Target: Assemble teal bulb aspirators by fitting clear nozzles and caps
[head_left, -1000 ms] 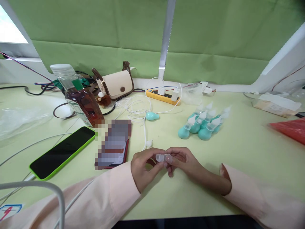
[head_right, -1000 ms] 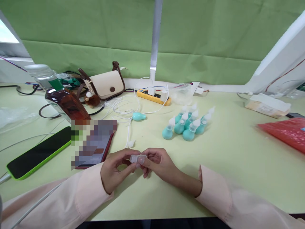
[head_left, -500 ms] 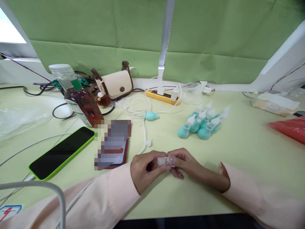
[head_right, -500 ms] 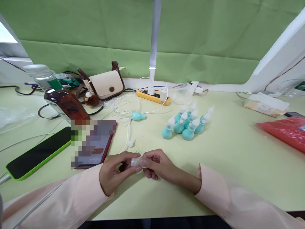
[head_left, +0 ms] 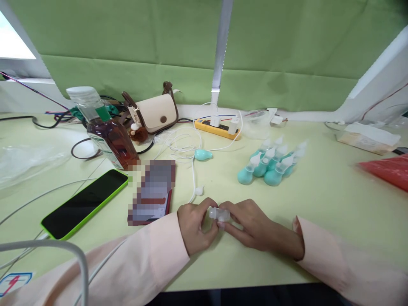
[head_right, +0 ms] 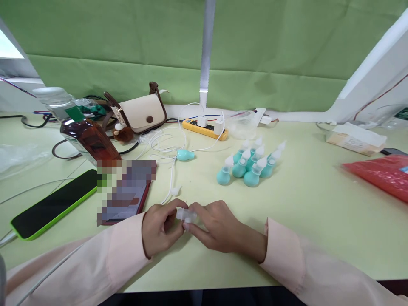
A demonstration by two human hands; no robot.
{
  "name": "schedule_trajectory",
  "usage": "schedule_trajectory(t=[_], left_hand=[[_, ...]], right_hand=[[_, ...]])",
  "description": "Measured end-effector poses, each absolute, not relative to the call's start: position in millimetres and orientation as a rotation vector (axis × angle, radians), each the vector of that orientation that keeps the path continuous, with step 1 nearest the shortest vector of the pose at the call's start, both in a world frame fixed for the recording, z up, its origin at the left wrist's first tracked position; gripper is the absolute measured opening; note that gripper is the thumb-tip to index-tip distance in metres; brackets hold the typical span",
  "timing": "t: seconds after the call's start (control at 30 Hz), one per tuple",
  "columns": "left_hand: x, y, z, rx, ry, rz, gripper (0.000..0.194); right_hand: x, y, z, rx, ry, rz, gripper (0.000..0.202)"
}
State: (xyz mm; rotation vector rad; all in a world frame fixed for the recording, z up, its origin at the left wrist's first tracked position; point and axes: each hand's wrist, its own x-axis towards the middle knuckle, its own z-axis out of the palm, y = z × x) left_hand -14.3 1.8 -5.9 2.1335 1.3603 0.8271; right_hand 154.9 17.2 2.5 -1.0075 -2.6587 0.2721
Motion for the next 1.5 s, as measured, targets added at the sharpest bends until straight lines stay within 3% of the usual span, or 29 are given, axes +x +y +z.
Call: schedule_trajectory(t=[0.17,0.47,0.97,1.2,1.37,1.5], left_hand=[[-15,4,-8,2.221,1.414,0.814,0.019],[-19,5,-3,2.383,1.314,0.685,0.024],[-21,5,-5,2.597,1.39,0.474,0.049],[-22,9,-11,2.55,1.336,0.511,0.048],[-25,7,-6,2.401,1.159,0.747,0.042],[-25,4,-2,2.342,1.122,0.988,0.03]], right_hand=[[156,24,-1,-1.027,-2.682,-0.183,0.037],[158,28,-5,-0.937,-2.681,-0.319,0.033],[162,31,3,-0.974,-2.869,0.083,0.038],[162,31,11,-0.978,-2.839,0.363,0.031],[164,29,13,-0.873,-2.662,0.699,0.029],[163,26,10,-0.907,-2.543,0.571,0.026]])
